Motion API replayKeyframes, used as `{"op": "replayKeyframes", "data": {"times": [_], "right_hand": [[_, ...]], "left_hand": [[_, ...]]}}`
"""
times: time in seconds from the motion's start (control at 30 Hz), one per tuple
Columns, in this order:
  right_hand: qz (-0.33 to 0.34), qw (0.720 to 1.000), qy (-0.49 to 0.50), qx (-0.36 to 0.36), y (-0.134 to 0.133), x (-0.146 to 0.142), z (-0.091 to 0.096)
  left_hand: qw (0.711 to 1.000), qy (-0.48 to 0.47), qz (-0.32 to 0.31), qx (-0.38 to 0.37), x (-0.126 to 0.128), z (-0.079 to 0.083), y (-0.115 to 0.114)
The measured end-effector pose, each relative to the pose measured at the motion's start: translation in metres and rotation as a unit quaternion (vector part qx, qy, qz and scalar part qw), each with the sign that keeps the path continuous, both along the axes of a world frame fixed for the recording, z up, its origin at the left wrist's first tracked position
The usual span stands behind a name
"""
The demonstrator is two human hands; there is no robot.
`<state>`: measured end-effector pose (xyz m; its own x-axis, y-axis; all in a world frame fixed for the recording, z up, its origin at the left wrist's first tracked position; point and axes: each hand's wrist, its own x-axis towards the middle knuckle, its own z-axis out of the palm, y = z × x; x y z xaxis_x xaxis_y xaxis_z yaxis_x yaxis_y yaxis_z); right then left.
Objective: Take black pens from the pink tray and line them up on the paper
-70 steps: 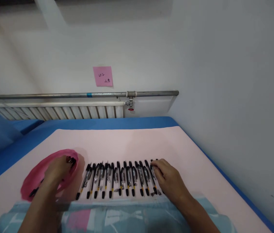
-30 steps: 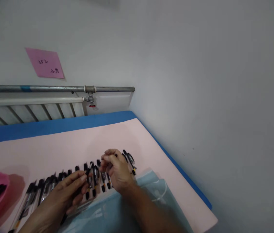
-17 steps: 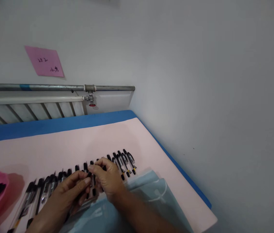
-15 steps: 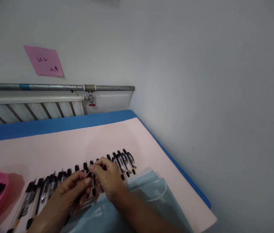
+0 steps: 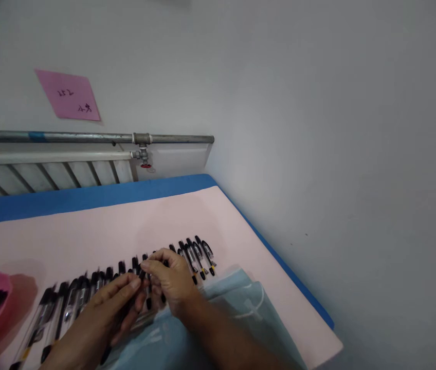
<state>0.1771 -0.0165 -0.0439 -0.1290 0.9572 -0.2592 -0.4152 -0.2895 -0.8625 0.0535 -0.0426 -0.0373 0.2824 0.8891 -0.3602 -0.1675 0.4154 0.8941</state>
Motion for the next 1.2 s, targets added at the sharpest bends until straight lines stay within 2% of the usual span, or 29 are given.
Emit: {"op": "replayKeyframes", "data": {"times": [0.13, 0.33, 0.53, 0.7, 0.83, 0.93, 1.07, 1.2], "right_hand": [[0.044, 0.998, 0.045, 0.014, 0.0003, 0.0010, 0.0002], [0.014, 1.000, -0.019, 0.012, -0.0022, -0.0011, 0.0019], [0.064, 0.996, 0.050, 0.025, -0.0013, 0.0010, 0.0032], [0.037, 0.999, -0.004, 0.008, -0.0022, -0.0002, 0.0008], [0.053, 0.998, 0.035, 0.013, -0.0020, 0.0009, 0.0050], [0.069, 0.995, 0.071, 0.004, -0.0015, 0.0012, 0.0065], [0.048, 0.999, 0.023, -0.006, -0.0015, 0.0006, 0.0012], [0.047, 0.999, 0.022, 0.004, -0.0018, 0.0006, 0.0004]], "left_hand": [[1.000, -0.004, -0.010, 0.003, -0.0013, 0.0003, -0.0007], [1.000, -0.009, -0.015, 0.000, -0.0006, 0.0045, -0.0018], [0.999, -0.029, 0.002, -0.019, -0.0022, 0.0055, 0.0000], [1.000, -0.008, -0.013, -0.001, -0.0010, 0.0038, -0.0001], [0.999, -0.026, -0.008, -0.037, -0.0020, 0.0070, -0.0005], [0.999, -0.030, 0.005, -0.035, -0.0037, 0.0087, 0.0001], [1.000, 0.011, 0.002, -0.002, -0.0045, 0.0063, 0.0003], [1.000, -0.006, 0.001, -0.030, -0.0061, 0.0049, -0.0003]]}}
